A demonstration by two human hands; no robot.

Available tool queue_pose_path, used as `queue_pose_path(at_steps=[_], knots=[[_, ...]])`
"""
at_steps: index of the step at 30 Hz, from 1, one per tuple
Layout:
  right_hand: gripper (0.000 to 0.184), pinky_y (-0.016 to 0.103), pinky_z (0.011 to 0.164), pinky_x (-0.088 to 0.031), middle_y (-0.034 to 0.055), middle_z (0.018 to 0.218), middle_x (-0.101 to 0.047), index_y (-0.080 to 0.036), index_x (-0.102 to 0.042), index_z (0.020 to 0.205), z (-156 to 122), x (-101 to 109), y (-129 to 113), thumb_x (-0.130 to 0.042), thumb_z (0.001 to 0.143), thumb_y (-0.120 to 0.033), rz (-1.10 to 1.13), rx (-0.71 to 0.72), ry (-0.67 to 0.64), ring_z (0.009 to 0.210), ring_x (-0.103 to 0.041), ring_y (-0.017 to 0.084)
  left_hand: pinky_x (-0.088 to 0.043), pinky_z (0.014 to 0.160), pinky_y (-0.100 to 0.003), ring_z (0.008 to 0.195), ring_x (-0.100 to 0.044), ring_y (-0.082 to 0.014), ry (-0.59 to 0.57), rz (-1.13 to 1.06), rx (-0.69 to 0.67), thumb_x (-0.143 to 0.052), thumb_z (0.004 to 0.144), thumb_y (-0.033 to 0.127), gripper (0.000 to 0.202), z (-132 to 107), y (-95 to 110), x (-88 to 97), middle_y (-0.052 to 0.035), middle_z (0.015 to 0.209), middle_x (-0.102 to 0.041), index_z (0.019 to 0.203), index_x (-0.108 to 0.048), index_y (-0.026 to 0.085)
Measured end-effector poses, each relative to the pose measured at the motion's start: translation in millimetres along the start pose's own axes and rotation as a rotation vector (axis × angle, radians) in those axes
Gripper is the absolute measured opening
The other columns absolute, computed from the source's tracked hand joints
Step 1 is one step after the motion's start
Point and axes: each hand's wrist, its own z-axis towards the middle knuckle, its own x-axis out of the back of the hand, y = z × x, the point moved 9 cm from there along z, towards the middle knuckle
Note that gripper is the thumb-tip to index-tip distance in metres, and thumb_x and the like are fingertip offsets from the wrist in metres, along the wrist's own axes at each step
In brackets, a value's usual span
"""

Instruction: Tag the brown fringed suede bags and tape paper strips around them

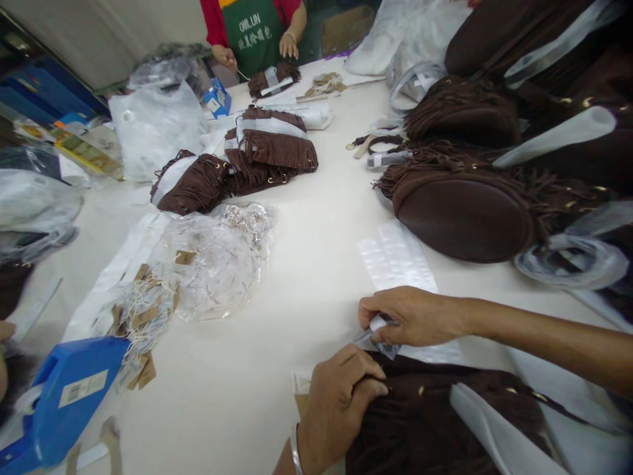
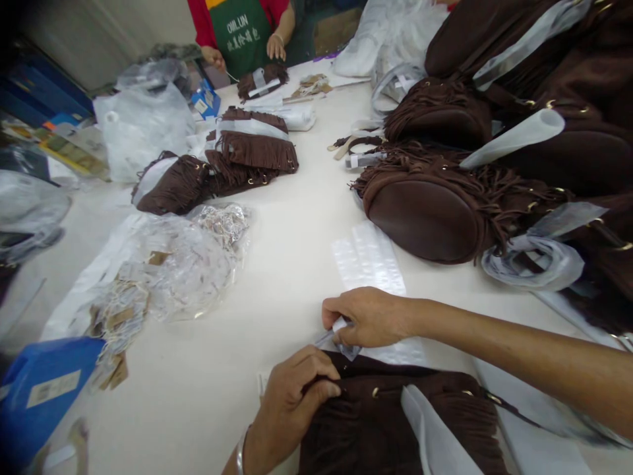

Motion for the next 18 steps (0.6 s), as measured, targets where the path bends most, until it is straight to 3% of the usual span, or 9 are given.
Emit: queue_pose_path(at_steps=[3, 8, 12, 15, 18], knots=[[0.024, 0.023, 0.058, -0.036, -0.0014, 0.078, -0.064, -0.023, -0.063, 0.096, -8.6, -12.8, 9.1, -0.068, 0.075, -0.034, 0.169, -0.105, 0.016, 0.069, -0.056, 0.015, -0.048, 0.079, -0.025, 0.085, -0.063, -0.0160, 0.031, -0.192, -0.010, -0.064, 0.088, 0.019, 0.008, -2.4, -2.9, 5.1, -0.0016, 0.088, -0.067, 0.085, -0.070, 0.023], [0.021, 0.023, 0.058, -0.037, -0.0017, 0.076, -0.064, -0.019, -0.060, 0.091, -26.0, -39.9, 19.8, -0.068, 0.074, -0.028, 0.383, -0.221, 0.084, 0.069, -0.056, 0.014, -0.048, 0.074, -0.025, 0.082, -0.061, -0.0161, 0.122, -0.226, 0.018, -0.066, 0.085, 0.017, 0.006, -2.8, -11.0, 4.6, -0.0023, 0.086, -0.064, 0.083, -0.069, 0.022], [0.018, 0.023, 0.064, -0.042, -0.0003, 0.080, -0.066, -0.018, -0.067, 0.094, -31.9, -46.2, 19.1, -0.061, 0.081, -0.030, 0.483, -0.185, 0.010, 0.073, -0.058, 0.015, -0.048, 0.073, -0.024, 0.081, -0.061, -0.0156, 0.160, -0.146, 0.035, -0.062, 0.087, 0.018, 0.009, -4.0, -11.3, 3.1, -0.0024, 0.087, -0.063, 0.084, -0.068, 0.022], [0.019, 0.023, 0.066, -0.042, -0.0011, 0.081, -0.067, -0.018, -0.070, 0.093, -28.9, -46.3, 22.5, -0.063, 0.076, -0.020, 0.489, -0.173, -0.053, 0.075, -0.059, 0.014, -0.048, 0.072, -0.023, 0.081, -0.061, -0.0149, 0.183, -0.001, 0.000, -0.057, 0.089, 0.018, 0.013, -6.6, -5.7, 0.9, -0.0032, 0.092, -0.062, 0.085, -0.068, 0.023], [0.022, 0.020, 0.061, -0.041, -0.0039, 0.075, -0.064, -0.017, -0.070, 0.089, -20.6, -60.8, 28.3, -0.064, 0.068, -0.013, 0.569, -0.201, -0.157, 0.070, -0.057, 0.012, -0.048, 0.070, -0.023, 0.080, -0.062, -0.0143, 0.226, 0.168, -0.074, -0.052, 0.091, 0.019, 0.016, -9.1, 1.4, -3.0, -0.0043, 0.098, -0.061, 0.088, -0.067, 0.024]])
